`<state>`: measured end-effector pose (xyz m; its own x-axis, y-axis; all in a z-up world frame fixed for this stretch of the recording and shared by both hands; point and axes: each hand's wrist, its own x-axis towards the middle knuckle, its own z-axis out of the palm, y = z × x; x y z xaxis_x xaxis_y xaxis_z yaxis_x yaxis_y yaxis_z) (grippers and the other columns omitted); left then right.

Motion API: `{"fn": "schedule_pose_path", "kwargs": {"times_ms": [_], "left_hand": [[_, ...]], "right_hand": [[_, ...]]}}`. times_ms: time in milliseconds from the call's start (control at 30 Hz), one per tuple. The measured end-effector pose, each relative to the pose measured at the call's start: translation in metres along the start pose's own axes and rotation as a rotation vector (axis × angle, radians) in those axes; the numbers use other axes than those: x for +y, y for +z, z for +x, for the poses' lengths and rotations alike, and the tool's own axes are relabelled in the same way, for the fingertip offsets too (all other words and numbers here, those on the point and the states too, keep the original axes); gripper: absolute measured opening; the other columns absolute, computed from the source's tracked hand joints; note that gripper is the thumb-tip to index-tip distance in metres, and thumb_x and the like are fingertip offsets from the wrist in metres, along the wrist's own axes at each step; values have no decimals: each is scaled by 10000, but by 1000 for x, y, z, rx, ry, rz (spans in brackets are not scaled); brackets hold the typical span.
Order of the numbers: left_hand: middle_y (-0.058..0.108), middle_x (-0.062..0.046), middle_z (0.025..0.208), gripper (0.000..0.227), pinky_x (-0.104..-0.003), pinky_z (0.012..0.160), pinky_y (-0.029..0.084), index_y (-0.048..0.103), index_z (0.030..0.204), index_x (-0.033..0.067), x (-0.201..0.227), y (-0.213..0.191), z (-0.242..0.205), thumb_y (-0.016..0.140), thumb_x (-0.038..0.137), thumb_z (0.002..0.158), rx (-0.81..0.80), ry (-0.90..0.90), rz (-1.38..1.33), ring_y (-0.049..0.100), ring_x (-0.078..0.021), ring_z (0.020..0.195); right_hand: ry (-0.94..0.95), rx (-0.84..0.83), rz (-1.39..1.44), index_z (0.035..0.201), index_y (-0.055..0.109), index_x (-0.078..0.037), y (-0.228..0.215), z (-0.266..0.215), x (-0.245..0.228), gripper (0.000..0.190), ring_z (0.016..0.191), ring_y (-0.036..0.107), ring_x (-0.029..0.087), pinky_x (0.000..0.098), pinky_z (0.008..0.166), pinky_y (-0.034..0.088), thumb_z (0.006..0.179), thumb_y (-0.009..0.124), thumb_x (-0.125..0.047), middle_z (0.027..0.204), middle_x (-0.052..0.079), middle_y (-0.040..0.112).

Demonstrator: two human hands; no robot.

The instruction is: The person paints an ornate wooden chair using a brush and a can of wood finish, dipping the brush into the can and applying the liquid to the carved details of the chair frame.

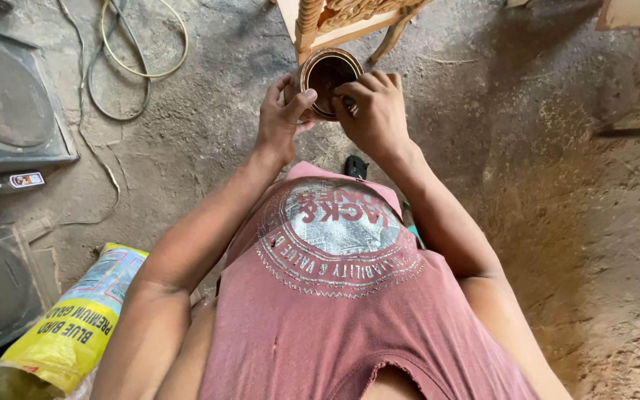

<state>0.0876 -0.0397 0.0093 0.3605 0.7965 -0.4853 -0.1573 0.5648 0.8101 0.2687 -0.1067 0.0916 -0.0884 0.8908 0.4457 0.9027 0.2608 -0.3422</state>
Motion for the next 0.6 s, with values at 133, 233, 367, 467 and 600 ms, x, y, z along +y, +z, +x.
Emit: {"fn": "schedule_pose_path", "kwargs": {"times_ms": [133, 233, 367, 467, 600], "left_hand": [[586, -165, 1317, 975, -544, 945, 559, 367, 1480, 61, 4, -2, 2, 828, 440, 710, 3, 48, 27, 685, -275, 1108], [633, -148, 1211, 947, -446, 836, 608, 411, 1458, 50, 7, 3, 6, 833, 451, 711, 8, 51, 9, 706, -236, 984], [652, -129, 1119, 880, -342, 706, 646, 454, 1401, 47, 10, 11, 10, 827, 477, 730, 6, 35, -54, 695, -181, 868], [656, -162, 1131, 816, -355, 703, 619, 534, 1379, 5, 19, 16, 13, 796, 501, 786, -101, 39, -48, 688, -216, 877], [631, -144, 1168, 778, -384, 733, 653, 485, 1343, 88, 26, 26, 15, 759, 509, 749, -15, 11, -77, 698, -241, 960]], "right_hand": [[272, 158, 274, 998, 774, -73, -20, -17, 19, 79, 830, 708, 143, 315, 774, 519, 944, 827, -95, 933, 52, 769], [584, 244, 617, 1045, 779, -20, -38, -33, 32, 82, 776, 672, 77, 231, 696, 514, 972, 801, -51, 904, 51, 758], [715, 370, 864, 1033, 750, 41, -44, -52, 48, 92, 783, 654, 62, 195, 704, 512, 994, 779, -37, 880, 32, 747], [720, 444, 975, 1025, 750, 57, -42, -58, 68, 93, 761, 655, 86, 207, 706, 530, 986, 779, -22, 852, 54, 733], [572, 603, 1152, 1051, 729, 71, -31, -55, 98, 88, 819, 682, 130, 242, 768, 554, 995, 742, 5, 916, 100, 744]]}}
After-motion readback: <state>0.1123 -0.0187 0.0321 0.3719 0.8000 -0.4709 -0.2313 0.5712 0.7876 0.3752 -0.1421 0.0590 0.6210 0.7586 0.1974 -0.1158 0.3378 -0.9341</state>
